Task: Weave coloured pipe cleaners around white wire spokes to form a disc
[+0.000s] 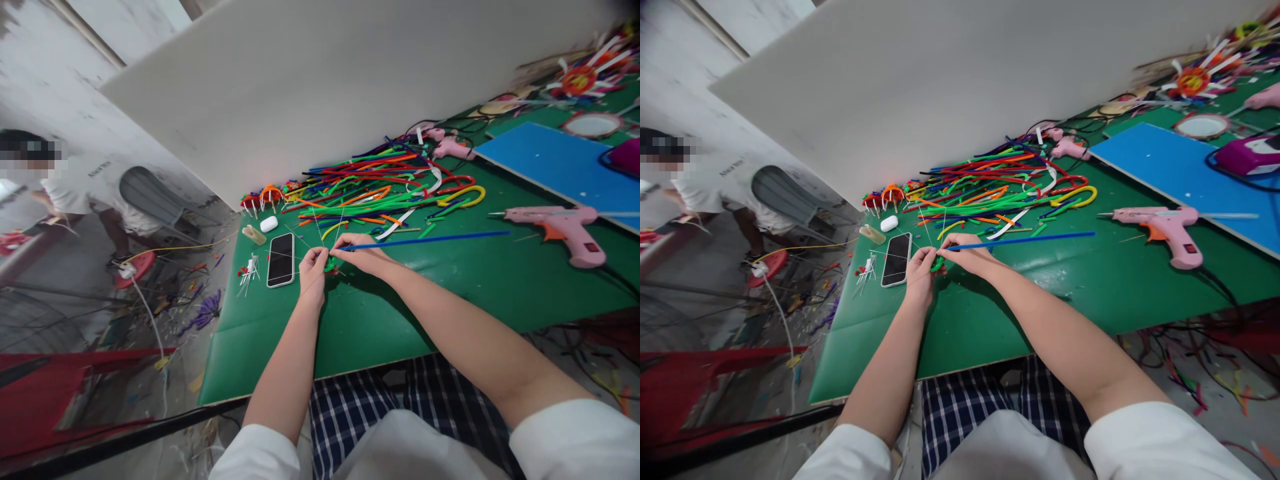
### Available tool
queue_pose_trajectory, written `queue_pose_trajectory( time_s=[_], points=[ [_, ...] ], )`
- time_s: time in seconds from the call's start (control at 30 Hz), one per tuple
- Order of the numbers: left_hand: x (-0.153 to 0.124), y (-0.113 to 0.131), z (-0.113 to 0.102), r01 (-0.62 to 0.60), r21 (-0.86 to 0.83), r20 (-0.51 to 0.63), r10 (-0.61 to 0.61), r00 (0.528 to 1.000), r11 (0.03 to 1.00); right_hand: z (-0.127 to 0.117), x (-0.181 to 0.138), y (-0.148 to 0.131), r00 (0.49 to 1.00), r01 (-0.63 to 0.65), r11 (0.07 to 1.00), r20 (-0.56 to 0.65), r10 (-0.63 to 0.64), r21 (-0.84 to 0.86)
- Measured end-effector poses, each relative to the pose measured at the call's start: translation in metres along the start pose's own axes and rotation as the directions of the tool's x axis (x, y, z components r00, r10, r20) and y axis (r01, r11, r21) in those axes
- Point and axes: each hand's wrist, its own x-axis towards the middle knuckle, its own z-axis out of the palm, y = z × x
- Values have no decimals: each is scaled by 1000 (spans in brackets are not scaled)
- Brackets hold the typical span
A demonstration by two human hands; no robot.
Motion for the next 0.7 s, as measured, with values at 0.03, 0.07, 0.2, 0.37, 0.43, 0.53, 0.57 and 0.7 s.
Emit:
queue_pose_trajectory(
  time_s=[0.03, 0.07, 0.2, 0.37, 0.43, 0.53, 0.57, 0.7],
  points=[
    [1, -1, -1, 1, 0, 2, -1, 1000, 1000, 0, 0, 0, 1000, -3, 1000, 2, 3, 5],
    [1, -2, -2, 2, 1, 2, -2, 1000, 1000, 1, 0, 1, 1000, -6, 1000, 3, 6, 7],
    [3, -3, -3, 4, 12, -2, -4, 1000, 1000, 1, 0, 1, 1000, -5, 1000, 1, 5, -7],
    [0, 0, -2, -7, 14, 42, 6, 999, 1000, -1, 0, 1, 1000, 23, 1000, -15, -23, -2],
    [-2, 1, 0, -2, 6, 66, 2, 998, 1000, -2, 0, 1, 999, 34, 999, -22, -34, 4],
    [-4, 4, 2, 34, -3, 110, -33, 993, 999, -3, 0, 1, 998, 55, 998, -41, -54, 13],
    [-5, 5, 3, 47, -6, 131, -46, 990, 999, -4, 0, 1, 997, 54, 998, -52, -53, 18],
    [-8, 9, 3, 77, -20, 249, -70, 966, 997, -6, 2, 2, 997, -15, 996, -78, 22, 92]
  ],
)
